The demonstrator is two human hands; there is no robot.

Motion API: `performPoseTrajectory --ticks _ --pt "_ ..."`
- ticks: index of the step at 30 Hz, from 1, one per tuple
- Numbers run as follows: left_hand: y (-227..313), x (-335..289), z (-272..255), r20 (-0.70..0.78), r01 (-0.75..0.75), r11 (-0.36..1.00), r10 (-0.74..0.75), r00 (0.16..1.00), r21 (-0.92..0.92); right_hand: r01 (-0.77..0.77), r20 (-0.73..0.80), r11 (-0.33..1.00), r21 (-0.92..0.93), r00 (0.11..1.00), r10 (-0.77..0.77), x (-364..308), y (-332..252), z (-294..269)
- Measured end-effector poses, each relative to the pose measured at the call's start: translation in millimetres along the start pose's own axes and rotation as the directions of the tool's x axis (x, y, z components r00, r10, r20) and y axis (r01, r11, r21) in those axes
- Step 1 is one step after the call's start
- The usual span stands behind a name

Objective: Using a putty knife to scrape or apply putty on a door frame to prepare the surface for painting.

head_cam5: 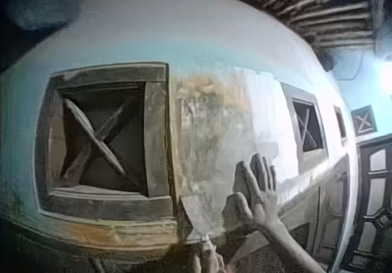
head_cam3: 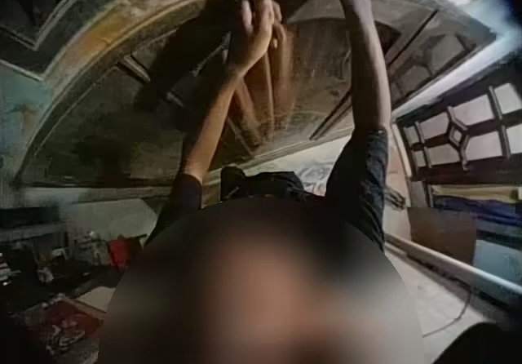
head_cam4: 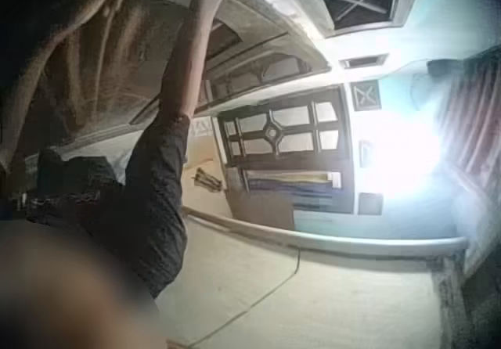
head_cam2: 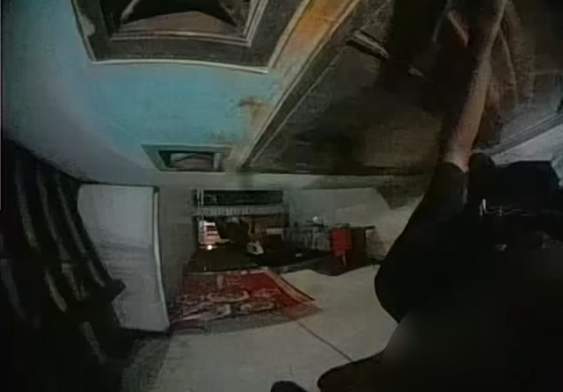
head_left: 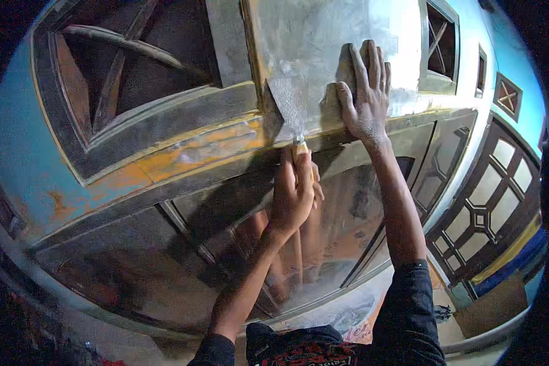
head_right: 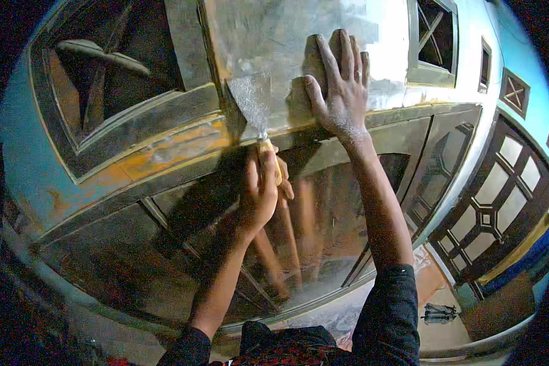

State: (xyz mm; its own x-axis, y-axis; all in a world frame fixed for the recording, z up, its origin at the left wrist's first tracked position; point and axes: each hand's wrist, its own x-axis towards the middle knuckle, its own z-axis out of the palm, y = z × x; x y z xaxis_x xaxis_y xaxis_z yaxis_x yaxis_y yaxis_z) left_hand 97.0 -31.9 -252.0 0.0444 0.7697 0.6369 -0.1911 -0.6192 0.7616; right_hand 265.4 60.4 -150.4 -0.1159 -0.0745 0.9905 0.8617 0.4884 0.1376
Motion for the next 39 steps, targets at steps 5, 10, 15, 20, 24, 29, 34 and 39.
performPoseTrajectory --ticks 5,10,15,20,24,29,34,39 --pt "-10 -19 -8 -0.057 0.028 0.995 -0.023 0.998 0.092 -0.012 0.007 1.000 -0.010 1.000 0.012 -2 -5 1" --pt "-7 -22 -4 -0.073 0.076 0.995 -0.071 0.995 0.059 -0.023 0.028 1.000 -0.007 0.999 0.023 -1 -4 3" --pt "-7 -19 0 -0.069 0.094 0.993 -0.090 0.994 0.068 -0.007 0.020 1.000 -0.029 1.000 0.008 -3 4 -1" --pt "-11 -33 -3 -0.035 0.121 0.992 -0.122 0.992 -0.033 0.001 0.010 1.000 -0.014 1.000 -0.001 -2 -1 4" --pt "0 -16 2 -0.066 0.089 0.996 -0.089 0.994 0.008 0.001 0.012 1.000 -0.011 1.000 -0.001 0 -2 3" --pt "-9 -39 5 -0.090 0.079 0.996 -0.075 0.993 0.043 -0.003 0.014 1.000 -0.002 1.000 0.003 -3 2 4" --pt "4 -19 5 -0.051 0.115 0.993 -0.114 0.992 0.011 0.006 0.014 1.000 -0.012 1.000 -0.006 -3 4 3" --pt "-37 -42 -10 -0.025 -0.364 0.765 0.444 0.896 0.531 0.027 -0.006 1.000 -0.008 1.000 -0.027 -1 2 7"
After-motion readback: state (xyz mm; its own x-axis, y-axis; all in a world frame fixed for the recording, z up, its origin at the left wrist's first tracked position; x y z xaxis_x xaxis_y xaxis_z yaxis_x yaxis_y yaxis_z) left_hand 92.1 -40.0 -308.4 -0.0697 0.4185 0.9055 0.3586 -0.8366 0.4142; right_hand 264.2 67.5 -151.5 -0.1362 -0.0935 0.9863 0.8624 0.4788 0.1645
